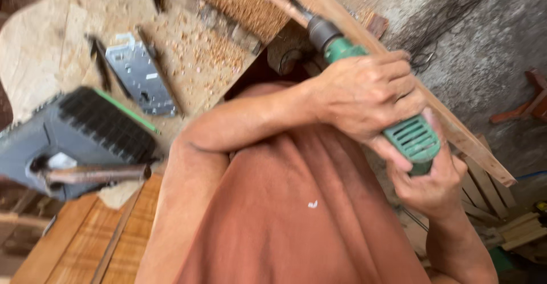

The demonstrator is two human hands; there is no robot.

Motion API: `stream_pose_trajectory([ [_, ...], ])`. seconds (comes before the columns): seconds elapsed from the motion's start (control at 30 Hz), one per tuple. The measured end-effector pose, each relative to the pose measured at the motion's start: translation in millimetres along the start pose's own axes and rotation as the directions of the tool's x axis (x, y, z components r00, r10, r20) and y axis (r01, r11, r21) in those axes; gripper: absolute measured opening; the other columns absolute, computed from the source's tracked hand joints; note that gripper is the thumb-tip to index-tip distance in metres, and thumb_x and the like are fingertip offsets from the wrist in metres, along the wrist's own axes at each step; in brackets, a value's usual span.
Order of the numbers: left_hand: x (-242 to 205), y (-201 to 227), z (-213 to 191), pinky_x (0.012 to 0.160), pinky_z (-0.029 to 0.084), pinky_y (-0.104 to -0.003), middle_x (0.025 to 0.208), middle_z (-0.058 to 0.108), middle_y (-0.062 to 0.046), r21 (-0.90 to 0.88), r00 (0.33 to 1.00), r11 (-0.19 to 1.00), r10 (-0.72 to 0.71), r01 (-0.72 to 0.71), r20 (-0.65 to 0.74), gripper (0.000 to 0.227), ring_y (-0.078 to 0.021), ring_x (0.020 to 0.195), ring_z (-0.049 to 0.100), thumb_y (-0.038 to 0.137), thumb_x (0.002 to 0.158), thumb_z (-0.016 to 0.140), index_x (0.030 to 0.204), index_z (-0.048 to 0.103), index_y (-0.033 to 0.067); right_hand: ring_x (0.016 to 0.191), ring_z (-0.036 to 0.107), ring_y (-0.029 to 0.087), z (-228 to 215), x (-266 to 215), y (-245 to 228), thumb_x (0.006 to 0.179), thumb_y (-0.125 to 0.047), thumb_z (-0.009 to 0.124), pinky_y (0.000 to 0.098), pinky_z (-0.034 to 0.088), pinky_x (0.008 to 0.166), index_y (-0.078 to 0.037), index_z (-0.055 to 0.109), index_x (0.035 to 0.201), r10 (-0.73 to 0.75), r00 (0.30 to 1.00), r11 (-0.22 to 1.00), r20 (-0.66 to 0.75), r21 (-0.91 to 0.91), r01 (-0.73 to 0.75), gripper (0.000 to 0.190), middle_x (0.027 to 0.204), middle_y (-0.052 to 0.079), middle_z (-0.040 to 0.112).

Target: The person uses a green cordless drill to create a hole in a wooden plank. The camera is positioned overhead, showing the hands and the drilling action as wood shavings accumulate around the work area.

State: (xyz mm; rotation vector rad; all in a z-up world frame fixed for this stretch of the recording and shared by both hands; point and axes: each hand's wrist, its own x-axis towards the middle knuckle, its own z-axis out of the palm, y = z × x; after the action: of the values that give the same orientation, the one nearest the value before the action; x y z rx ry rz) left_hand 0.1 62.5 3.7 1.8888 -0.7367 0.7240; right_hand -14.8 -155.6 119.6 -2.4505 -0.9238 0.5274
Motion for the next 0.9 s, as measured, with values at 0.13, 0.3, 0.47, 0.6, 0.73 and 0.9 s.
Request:
stream_pose_trajectory([
  [0.13,-5,1,-5,0.090,0.056,-0.047,0.081,0.060,-0.013,0.007,0.998,0.999,-0.044,0.044,-0.054,0.087,-0.0303,0.077,0.062,0.084,0.091,0.062,0.095,0.060,-0.0026,0.100,0.075,0.029,6,0,5,0.086,-0.003,0.074,0.0348,0.060,0.080,0.014,0.042,0.151,0.010,1.000,0.998,-0.007,0.061,-0.009,0.074,0.120,0.025,0.070],
  [0.3,-6,5,-18,0.087,0.055,-0.045,0.080,0.058,-0.012,-0.046,0.997,0.998,-0.038,0.034,-0.072,0.084,-0.0293,0.074,0.060,0.081,0.091,0.064,0.093,0.058,-0.0026,0.097,0.075,0.029,-5,-1,-10,0.085,-0.003,0.078,0.0346,0.059,0.077,0.013,0.043,0.151,0.012,0.999,1.000,0.037,-0.004,-0.012,0.076,0.122,0.026,0.070],
  [0.47,-5,-3,-30,0.083,0.053,-0.043,0.079,0.056,-0.011,-0.084,0.986,0.996,-0.028,0.014,-0.166,0.082,-0.0289,0.072,0.057,0.079,0.091,0.068,0.095,0.059,-0.0030,0.093,0.076,0.027,-17,19,-28,0.089,-0.005,0.079,0.0324,0.060,0.075,0.012,0.043,0.153,-0.011,0.997,1.000,0.071,-0.022,0.013,0.076,0.122,0.027,0.071],
  [0.6,-12,-11,-34,0.082,0.053,-0.042,0.078,0.054,-0.009,-0.106,0.973,0.994,-0.021,-0.004,-0.232,0.077,-0.0274,0.071,0.056,0.077,0.092,0.071,0.094,0.058,0.0007,0.093,0.076,0.030,-23,33,-49,0.089,-0.004,0.080,0.0355,0.060,0.077,0.011,0.044,0.154,-0.021,0.995,0.989,0.098,-0.142,0.035,0.076,0.111,0.025,0.071],
  [0.73,-10,-20,-44,0.078,0.053,-0.042,0.075,0.055,-0.009,-0.104,0.963,0.995,-0.034,0.007,-0.267,0.078,-0.0271,0.070,0.058,0.080,0.090,0.072,0.088,0.058,0.0030,0.084,0.075,0.027,-25,59,-72,0.088,-0.005,0.081,0.0350,0.058,0.071,0.010,0.045,0.154,0.027,0.990,0.978,0.139,-0.207,0.003,0.077,0.102,0.023,0.071],
  [0.9,-5,-9,-63,0.095,0.055,-0.046,0.083,0.058,-0.009,-0.092,0.953,0.994,-0.084,0.060,-0.290,0.079,-0.0284,0.079,0.062,0.080,0.085,0.072,0.094,0.061,0.0027,0.082,0.075,0.032,-35,71,-91,0.078,-0.002,0.079,0.0380,0.059,0.066,0.015,0.046,0.143,0.019,0.980,0.951,0.199,-0.305,0.044,0.075,0.098,0.028,0.072],
])
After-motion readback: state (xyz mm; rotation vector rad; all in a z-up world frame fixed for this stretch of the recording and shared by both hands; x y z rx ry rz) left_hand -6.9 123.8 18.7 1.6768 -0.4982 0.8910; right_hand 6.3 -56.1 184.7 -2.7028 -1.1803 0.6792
